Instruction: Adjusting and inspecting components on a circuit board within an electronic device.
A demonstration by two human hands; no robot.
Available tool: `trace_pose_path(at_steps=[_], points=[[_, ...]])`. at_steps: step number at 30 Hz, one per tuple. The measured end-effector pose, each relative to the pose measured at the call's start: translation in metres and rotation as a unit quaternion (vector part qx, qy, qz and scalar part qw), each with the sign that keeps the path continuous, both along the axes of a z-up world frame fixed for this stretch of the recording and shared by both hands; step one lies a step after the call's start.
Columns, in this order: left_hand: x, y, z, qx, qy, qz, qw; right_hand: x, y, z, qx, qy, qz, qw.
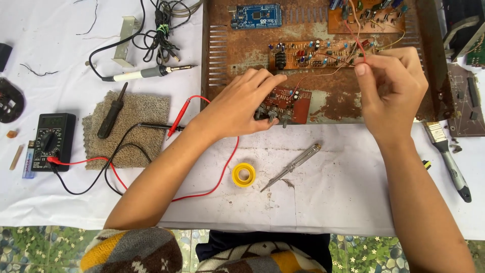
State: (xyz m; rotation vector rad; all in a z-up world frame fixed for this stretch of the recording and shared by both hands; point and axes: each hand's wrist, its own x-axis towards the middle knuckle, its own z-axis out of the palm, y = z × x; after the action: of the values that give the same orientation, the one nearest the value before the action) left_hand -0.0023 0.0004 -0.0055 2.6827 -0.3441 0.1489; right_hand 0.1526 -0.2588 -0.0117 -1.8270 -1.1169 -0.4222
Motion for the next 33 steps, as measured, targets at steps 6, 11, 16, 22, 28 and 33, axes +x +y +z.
trace_pose_path(at_steps=[6, 11, 16, 22, 28, 33], points=[[-0.002, 0.000, 0.001, -0.005, 0.014, 0.002, 1.000, 0.014, 0.026, 0.023, -0.048, -0.005, -0.003, 0.999], [-0.004, 0.001, -0.005, -0.015, 0.004, -0.005, 1.000, 0.029, 0.044, 0.034, -0.032, -0.037, -0.002, 0.999], [-0.006, 0.002, -0.004, -0.035, -0.011, 0.002, 0.999, 0.066, 0.043, 0.026, 0.007, -0.016, -0.034, 0.999], [-0.005, 0.001, -0.006, -0.039, -0.015, 0.017, 0.999, 0.073, 0.042, 0.033, 0.019, 0.049, -0.051, 0.997], [-0.001, -0.007, -0.007, -0.024, -0.020, 0.049, 0.998, 0.072, 0.038, 0.045, -0.008, 0.122, -0.012, 0.992], [0.005, -0.012, -0.016, -0.018, -0.048, 0.049, 0.998, 0.057, 0.034, 0.068, -0.053, 0.104, 0.118, 0.986]])
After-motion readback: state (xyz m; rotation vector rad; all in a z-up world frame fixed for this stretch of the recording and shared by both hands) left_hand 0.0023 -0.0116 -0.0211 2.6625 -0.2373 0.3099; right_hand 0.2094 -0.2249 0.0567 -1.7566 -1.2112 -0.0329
